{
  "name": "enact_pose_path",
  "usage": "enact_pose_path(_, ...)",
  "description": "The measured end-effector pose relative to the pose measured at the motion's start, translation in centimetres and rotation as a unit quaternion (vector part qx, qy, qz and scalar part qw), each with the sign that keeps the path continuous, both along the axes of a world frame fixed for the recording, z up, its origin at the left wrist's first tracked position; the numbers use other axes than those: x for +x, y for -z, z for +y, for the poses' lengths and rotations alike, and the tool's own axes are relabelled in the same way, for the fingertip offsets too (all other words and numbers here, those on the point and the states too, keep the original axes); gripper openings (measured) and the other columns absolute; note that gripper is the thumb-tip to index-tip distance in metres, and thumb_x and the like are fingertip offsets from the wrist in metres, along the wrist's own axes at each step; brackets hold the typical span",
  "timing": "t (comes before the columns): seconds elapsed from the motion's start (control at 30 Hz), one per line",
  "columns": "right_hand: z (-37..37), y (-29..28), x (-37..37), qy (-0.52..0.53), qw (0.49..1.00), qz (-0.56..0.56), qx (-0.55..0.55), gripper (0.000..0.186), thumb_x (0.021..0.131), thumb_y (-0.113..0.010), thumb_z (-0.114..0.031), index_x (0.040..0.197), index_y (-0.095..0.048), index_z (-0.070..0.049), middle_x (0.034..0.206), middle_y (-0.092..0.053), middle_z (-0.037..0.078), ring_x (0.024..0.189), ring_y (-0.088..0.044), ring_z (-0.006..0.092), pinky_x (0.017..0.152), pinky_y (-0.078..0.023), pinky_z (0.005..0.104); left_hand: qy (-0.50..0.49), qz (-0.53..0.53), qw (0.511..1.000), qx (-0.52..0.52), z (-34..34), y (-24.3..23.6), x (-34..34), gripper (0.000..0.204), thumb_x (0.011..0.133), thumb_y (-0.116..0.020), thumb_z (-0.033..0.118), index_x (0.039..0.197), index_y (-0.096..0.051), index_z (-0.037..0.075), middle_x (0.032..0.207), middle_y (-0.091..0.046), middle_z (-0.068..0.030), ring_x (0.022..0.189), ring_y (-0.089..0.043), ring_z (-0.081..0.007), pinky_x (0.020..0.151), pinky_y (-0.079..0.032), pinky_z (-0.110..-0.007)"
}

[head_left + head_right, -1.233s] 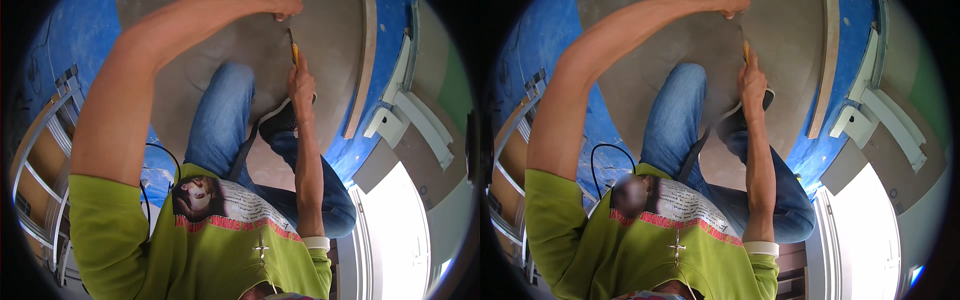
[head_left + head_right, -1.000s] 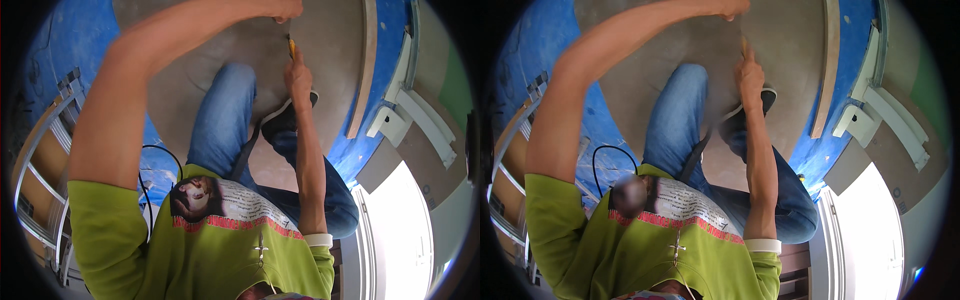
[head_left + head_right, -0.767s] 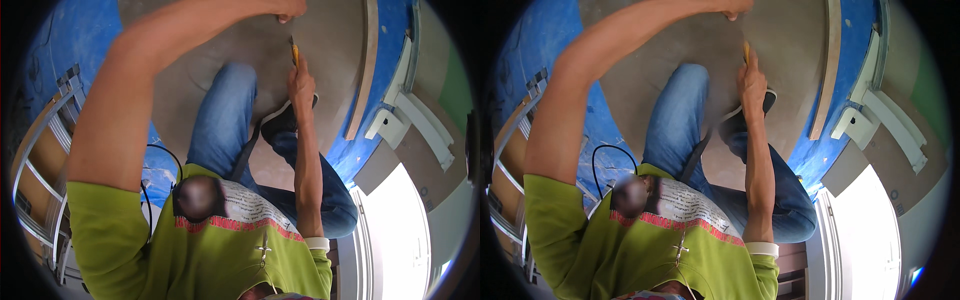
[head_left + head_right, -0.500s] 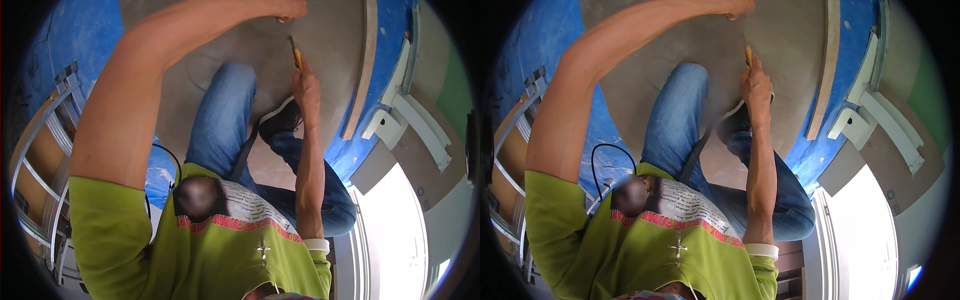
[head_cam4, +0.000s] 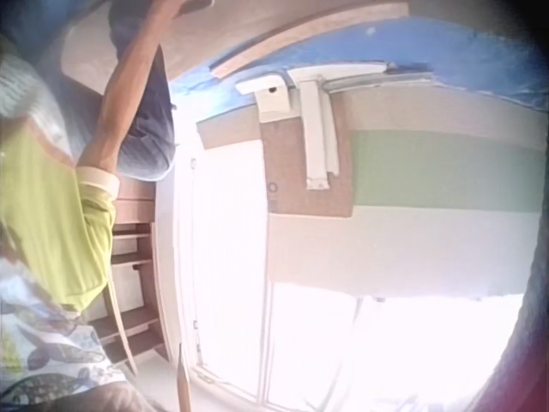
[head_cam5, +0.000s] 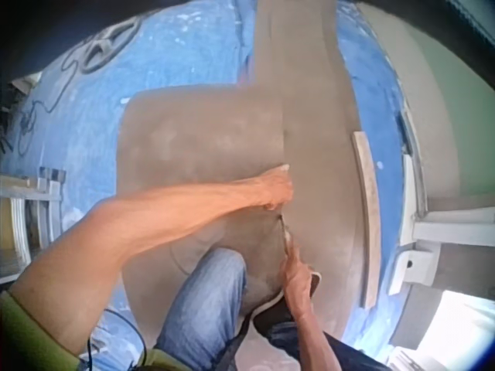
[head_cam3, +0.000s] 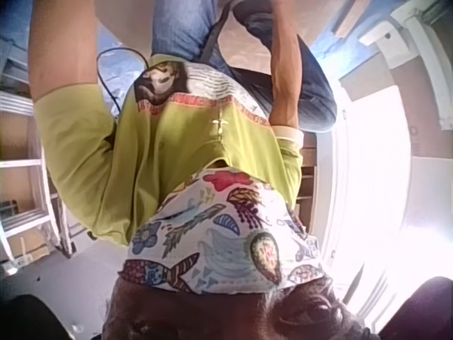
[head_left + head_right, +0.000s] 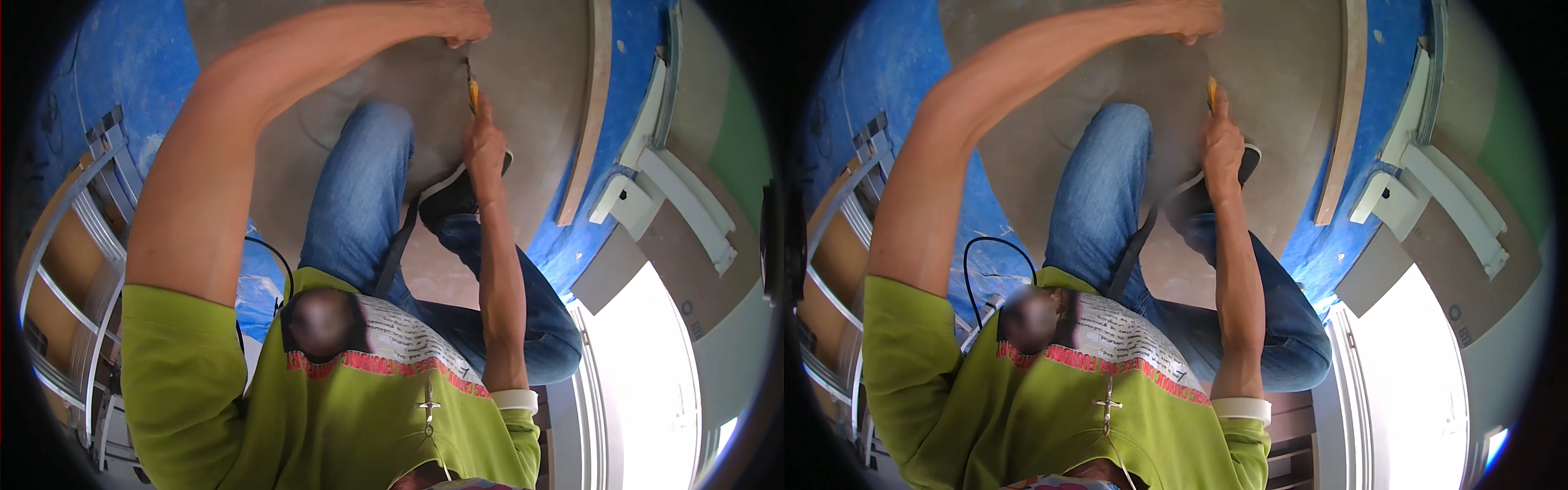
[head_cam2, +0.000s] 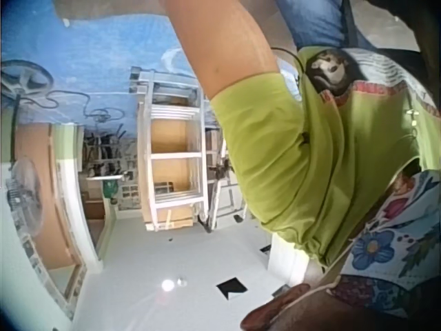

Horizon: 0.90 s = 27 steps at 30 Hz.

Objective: The person kneels on a blue protective sheet and uses a utility knife and a straight wooden guide to cut a large board. They repeatedly score along the guide, reposition the guide, and make additional cuts to separate sections of the board.

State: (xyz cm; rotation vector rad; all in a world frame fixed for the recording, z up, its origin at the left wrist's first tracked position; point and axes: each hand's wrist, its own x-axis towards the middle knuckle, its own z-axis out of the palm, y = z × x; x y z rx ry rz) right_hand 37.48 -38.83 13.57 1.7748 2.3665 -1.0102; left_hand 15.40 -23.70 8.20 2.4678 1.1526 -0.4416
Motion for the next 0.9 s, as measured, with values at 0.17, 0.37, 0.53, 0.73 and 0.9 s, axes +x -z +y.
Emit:
enact_pose_path(0.17, 1.0, 1.1, -0.5, 0.025, 0.999, 0.005, -0.032, 0.047, 0.094, -0.052, -0.012, 0.141, -0.048, -0.007, 0.083, -0.066, 0.034, 0.079, -0.065, 0.0528, 0.072, -0.051, 0.0595, 0.012, -0.002, 1.0, 0.004, -0.1, -0.7, 0.1, 0.023, 0.066, -0.079, 0.02, 0.088, -0.081, 0.016, 0.094, -0.077, -0.0064, 0.099, -0.071, -0.0254, 0.112, -0.037, -0.056)
enact_pose_path(0.37, 0.4, -2.0, -0.4, 0.043, 0.998, 0.015, -0.047, 0.045, 0.095, -0.052, -0.013, 0.14, -0.051, -0.006, 0.087, -0.067, 0.033, 0.082, -0.065, 0.0526, 0.075, -0.051, 0.058, 0.028, 0.032, 0.999, -0.015, 0.6, -0.8, 0.6, 0.022, 0.068, -0.079, 0.022, 0.088, -0.081, 0.016, 0.095, -0.077, -0.0069, 0.097, -0.071, -0.0264, 0.113, -0.036, -0.055)
enact_pose_path(0.53, 1.0, -3.8, 0.0, 0.028, 0.998, -0.016, -0.06, 0.044, 0.095, -0.052, -0.013, 0.139, -0.052, -0.008, 0.09, -0.068, 0.031, 0.086, -0.065, 0.0511, 0.076, -0.051, 0.0566, 0.019, 0.082, 0.994, -0.064, 1.2, -0.8, 1.1, 0.022, 0.074, -0.078, 0.029, 0.092, -0.082, 0.016, 0.101, -0.077, -0.008, 0.105, -0.07, -0.0262, 0.115, -0.033, -0.052)
enact_pose_path(0.73, 1.2, -2.5, 2.0, -0.003, 0.998, -0.043, -0.055, 0.044, 0.096, -0.052, -0.014, 0.139, -0.048, -0.011, 0.086, -0.067, 0.031, 0.083, -0.065, 0.0514, 0.075, -0.05, 0.0587, 0.027, 0.057, 0.997, -0.033, 0.4, -1.5, 2.9, 0.02, 0.08, -0.077, 0.029, 0.096, -0.082, 0.018, 0.109, -0.076, -0.0074, 0.115, -0.066, -0.0246, 0.115, -0.034, -0.051)
enact_pose_path(0.9, 0.1, -1.5, 1.6, -0.017, 0.996, -0.056, -0.065, 0.047, 0.096, -0.05, -0.012, 0.143, -0.041, -0.011, 0.08, -0.066, 0.031, 0.077, -0.064, 0.0522, 0.071, -0.05, 0.0604, 0.017, 0.029, 0.999, -0.041, -1.9, -0.7, 2.4, 0.018, 0.077, -0.077, 0.026, 0.092, -0.081, 0.017, 0.104, -0.077, -0.007, 0.108, -0.069, -0.0259, 0.112, -0.038, -0.053)
